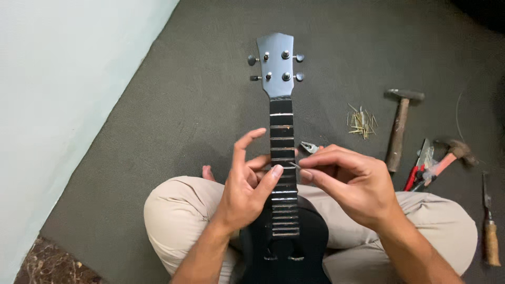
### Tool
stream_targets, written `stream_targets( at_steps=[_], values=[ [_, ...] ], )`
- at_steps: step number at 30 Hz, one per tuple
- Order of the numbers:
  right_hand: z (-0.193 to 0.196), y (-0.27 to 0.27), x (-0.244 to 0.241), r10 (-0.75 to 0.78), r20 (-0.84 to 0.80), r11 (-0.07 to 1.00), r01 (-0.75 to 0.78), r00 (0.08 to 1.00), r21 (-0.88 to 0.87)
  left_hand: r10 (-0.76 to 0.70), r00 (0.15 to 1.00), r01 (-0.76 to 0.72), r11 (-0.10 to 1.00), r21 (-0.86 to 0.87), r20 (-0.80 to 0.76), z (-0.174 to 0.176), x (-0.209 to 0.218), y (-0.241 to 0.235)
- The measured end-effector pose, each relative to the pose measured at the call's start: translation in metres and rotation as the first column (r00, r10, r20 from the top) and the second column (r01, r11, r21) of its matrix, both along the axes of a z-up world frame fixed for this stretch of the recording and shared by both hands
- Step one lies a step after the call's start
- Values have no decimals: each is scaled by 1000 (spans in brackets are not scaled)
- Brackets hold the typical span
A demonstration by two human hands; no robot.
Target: The person is installing frets on a black guitar. They place metal frets into the slots on the guitar neck and use a hammer to tap them into place. The person works methodically, moving from one fret to the next.
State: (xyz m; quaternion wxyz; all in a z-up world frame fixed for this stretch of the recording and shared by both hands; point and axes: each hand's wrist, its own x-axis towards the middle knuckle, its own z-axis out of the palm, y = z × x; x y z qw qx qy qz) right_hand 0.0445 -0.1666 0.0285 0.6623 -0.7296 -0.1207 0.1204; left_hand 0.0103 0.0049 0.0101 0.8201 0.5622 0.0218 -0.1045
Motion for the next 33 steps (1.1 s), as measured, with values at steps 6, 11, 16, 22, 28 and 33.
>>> stream_targets(
  at_steps=[6,11,16,22,28,33],
  values=[
    [-5,-1,1,4,84,996,3,996,-85,32,992,-54,981,187,120,-13,-4,-5],
    [-7,-8,4,114,237,978,-67,965,-197,31,989,-74,951,301,145,-18,-4,-6],
    [-7,-9,3,86,178,984,-56,980,-168,54,989,-94,944,315,136,-20,-5,-6],
    [-9,-14,1,56,17,995,-54,998,-89,69,990,-102,952,290,121,-21,-6,-5],
    [-4,-9,4,132,231,963,-70,964,-260,66,990,-100,954,284,126,-18,-6,-5],
    [0,-13,3,119,97,952,-86,988,-293,24,996,-46,961,273,83,-12,-6,-1]
  ],
)
